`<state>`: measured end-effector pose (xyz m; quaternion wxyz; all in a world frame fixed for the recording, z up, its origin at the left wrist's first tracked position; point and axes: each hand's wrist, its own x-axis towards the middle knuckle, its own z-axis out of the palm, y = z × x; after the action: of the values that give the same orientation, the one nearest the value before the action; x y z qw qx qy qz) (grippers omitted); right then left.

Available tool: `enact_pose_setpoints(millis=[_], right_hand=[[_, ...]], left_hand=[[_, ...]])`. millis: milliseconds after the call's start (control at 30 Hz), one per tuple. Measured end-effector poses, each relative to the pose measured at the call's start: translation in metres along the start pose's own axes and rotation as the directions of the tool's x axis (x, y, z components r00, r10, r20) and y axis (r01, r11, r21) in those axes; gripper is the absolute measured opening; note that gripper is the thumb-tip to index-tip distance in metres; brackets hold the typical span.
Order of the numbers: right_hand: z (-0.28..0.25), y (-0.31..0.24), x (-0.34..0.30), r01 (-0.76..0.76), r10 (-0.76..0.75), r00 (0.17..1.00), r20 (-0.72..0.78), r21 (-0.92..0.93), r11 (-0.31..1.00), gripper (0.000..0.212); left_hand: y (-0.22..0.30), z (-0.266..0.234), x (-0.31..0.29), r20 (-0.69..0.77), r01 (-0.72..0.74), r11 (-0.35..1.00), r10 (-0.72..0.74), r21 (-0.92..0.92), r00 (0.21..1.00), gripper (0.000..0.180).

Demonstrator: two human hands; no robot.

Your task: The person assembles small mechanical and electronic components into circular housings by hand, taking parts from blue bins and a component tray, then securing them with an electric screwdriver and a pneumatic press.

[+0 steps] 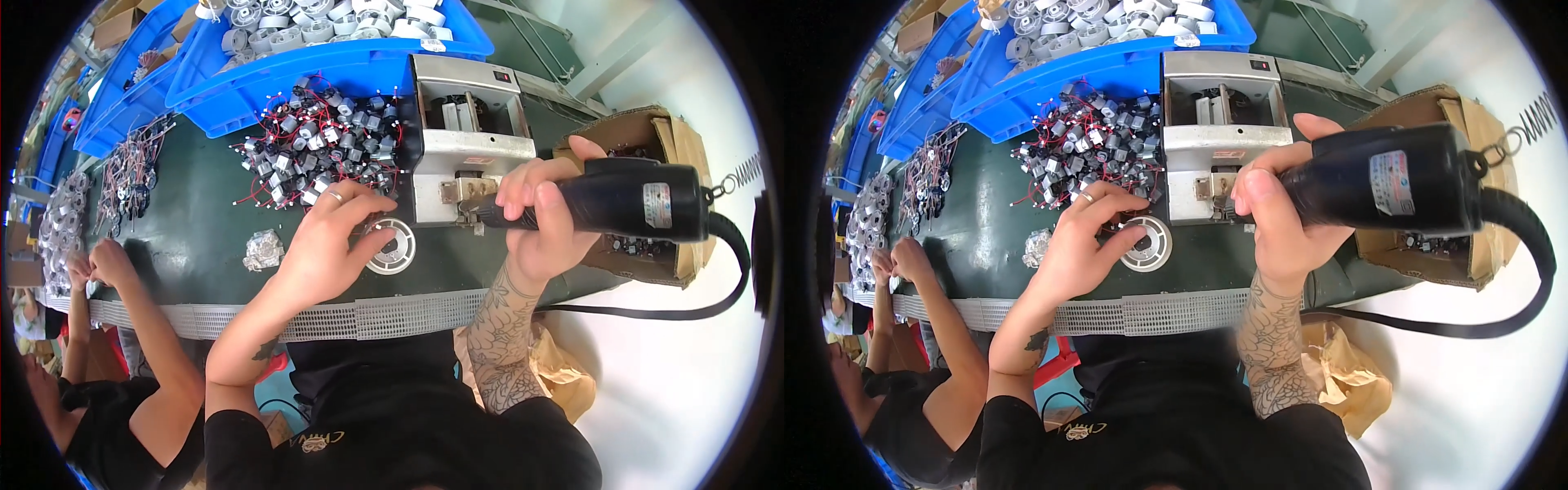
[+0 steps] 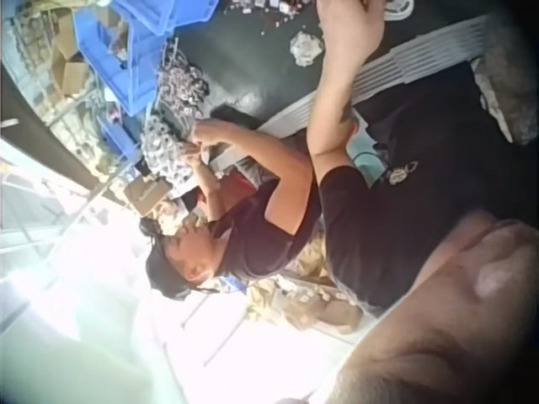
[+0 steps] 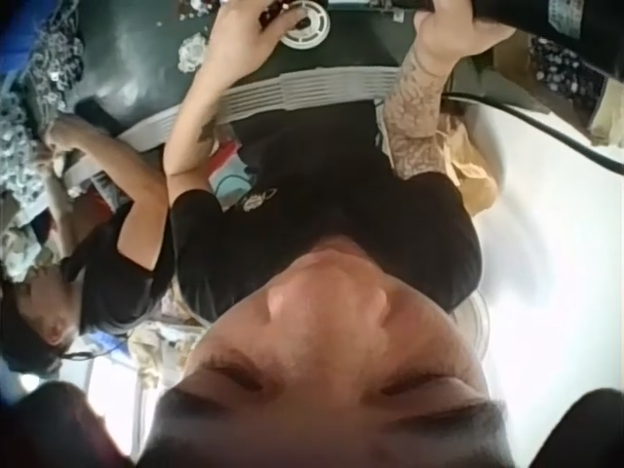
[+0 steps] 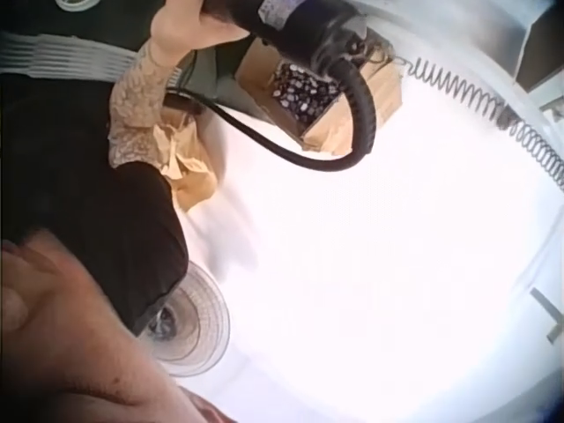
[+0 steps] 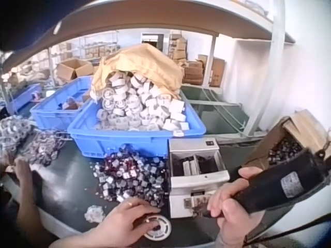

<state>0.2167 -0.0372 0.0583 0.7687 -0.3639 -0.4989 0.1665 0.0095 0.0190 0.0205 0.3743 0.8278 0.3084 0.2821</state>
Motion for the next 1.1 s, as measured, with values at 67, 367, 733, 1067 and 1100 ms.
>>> enact_pose_setpoints(millis=[67, 367, 733, 1067, 1100], right_hand=[[0.001, 0.000, 0.001, -0.026, 0.026, 1.000, -0.005, -0.013, 1.000, 0.050], [-0.004, 0.010, 0.001, -0.045, 0.050, 0.999, -0.020, 0.197, 0.979, 0.047], [0.008, -0.012, -0.006, -0.302, 0.224, 0.944, 0.245, 0.355, 0.885, 0.054], [0.044, -0.010, -0.017, -0.252, 0.125, 0.916, 0.381, 0.305, 0.918, 0.060], [0.044, -0.008, -0.018, -0.257, 0.128, 0.914, 0.385, 0.305, 0.917, 0.060]], left_hand=[[0.000, -0.001, 0.000, 0.031, 0.049, 0.997, -0.047, -0.062, 0.998, 0.025], [-0.007, -0.001, 0.005, 0.215, 0.207, 0.968, -0.174, -0.142, 0.961, 0.024], [-0.014, 0.003, 0.005, 0.198, 0.136, 0.955, -0.085, -0.263, 0.977, 0.023], [-0.016, 0.004, 0.002, 0.165, 0.068, 0.969, -0.029, -0.237, 0.986, 0.023], [-0.016, 0.005, 0.002, 0.158, 0.053, 0.971, -0.016, -0.233, 0.987, 0.024]])
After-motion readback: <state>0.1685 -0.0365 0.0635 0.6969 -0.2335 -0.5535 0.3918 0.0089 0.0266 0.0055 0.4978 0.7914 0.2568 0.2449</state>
